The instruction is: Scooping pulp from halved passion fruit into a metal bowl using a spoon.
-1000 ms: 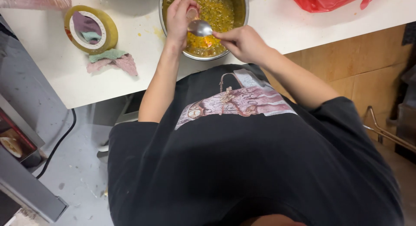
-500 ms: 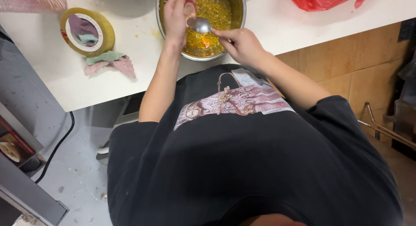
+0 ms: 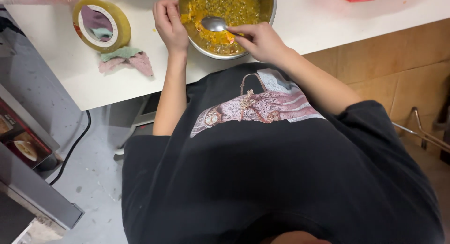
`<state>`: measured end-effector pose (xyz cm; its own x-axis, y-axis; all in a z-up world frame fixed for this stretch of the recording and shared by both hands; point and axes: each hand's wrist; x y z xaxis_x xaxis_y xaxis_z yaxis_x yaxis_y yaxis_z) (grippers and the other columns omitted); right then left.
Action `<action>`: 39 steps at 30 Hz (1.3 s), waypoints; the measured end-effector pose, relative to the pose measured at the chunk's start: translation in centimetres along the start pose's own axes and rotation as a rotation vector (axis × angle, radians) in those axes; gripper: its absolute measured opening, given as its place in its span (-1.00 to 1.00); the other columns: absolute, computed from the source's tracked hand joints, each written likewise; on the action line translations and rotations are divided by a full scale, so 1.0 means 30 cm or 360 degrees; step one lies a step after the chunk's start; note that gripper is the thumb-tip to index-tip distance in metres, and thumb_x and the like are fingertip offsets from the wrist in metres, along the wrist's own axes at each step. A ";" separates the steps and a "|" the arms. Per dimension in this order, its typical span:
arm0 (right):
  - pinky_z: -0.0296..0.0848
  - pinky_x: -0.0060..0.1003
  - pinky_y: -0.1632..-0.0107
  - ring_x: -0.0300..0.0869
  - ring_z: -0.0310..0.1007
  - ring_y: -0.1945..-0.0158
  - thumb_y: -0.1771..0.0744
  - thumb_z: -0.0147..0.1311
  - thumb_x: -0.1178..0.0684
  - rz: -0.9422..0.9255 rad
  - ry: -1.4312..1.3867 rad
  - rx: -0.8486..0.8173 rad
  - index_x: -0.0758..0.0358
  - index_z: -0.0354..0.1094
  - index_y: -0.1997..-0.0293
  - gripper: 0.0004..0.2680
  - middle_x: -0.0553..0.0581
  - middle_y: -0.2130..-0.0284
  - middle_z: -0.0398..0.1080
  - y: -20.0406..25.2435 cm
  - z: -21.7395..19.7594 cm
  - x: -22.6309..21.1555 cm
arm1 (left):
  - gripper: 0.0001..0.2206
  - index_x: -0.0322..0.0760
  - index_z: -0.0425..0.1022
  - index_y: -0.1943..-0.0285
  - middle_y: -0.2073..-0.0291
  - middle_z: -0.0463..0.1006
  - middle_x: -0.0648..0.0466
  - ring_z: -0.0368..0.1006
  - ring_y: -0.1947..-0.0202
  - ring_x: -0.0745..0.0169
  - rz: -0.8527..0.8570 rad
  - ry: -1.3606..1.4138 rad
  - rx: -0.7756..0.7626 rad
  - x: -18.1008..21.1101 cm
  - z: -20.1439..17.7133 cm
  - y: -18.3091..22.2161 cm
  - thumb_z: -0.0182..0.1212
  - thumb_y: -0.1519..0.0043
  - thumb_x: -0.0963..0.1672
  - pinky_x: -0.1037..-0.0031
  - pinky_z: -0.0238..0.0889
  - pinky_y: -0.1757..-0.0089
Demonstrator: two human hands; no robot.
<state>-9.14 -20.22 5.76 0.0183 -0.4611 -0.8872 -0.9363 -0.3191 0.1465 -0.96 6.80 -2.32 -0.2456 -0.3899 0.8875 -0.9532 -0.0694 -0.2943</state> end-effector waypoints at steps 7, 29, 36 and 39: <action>0.44 -0.15 0.34 -0.01 0.52 0.39 -0.39 0.12 0.12 -0.0552 0.0345 0.0170 0.08 0.48 -0.23 -0.75 0.15 0.40 0.51 -0.088 0.115 0.024 | -0.77 -0.38 0.44 0.08 0.22 0.42 0.03 0.36 0.29 0.24 -0.0119 0.0061 0.0027 -0.010 -0.003 0.010 -0.09 -0.49 -0.13 0.42 0.28 0.18; 0.40 -0.07 0.47 -0.01 0.48 0.49 -0.39 0.13 0.09 -0.0551 0.0648 0.0178 0.01 0.42 -0.27 -0.72 0.10 0.47 0.47 -0.097 0.222 0.049 | -0.81 -0.39 0.42 0.04 0.10 0.42 0.01 0.36 0.21 0.22 -0.0036 0.0056 0.0147 0.033 0.009 0.035 -0.07 -0.47 -0.14 0.43 0.31 0.11; 0.42 0.00 0.41 0.07 0.50 0.45 -0.36 0.09 0.10 -0.0398 0.0703 0.0039 0.03 0.43 -0.26 -0.70 0.17 0.45 0.49 -0.103 0.227 0.074 | -0.81 -0.39 0.41 0.07 0.11 0.42 0.01 0.35 0.20 0.22 -0.0021 0.0063 0.0175 0.033 -0.018 0.031 -0.07 -0.47 -0.15 0.43 0.31 0.11; 0.44 0.02 0.38 0.11 0.51 0.43 -0.36 0.09 0.08 -0.0250 0.0667 0.0019 0.01 0.46 -0.22 -0.72 0.22 0.46 0.51 -0.100 0.194 0.052 | -0.81 -0.40 0.40 0.08 0.10 0.41 0.00 0.34 0.20 0.23 0.0002 0.0128 0.0207 0.061 -0.029 0.031 -0.09 -0.47 -0.15 0.43 0.31 0.11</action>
<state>-8.34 -15.16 1.39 0.2990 -0.7043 -0.6439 -0.9147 -0.4039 0.0169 -2.46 6.82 -0.66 -0.2651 -0.3154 0.9112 -0.9232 -0.1897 -0.3342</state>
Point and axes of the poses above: each hand's wrist, its own y-axis away from the middle knuckle, its own z-axis out of the palm, x = y × z
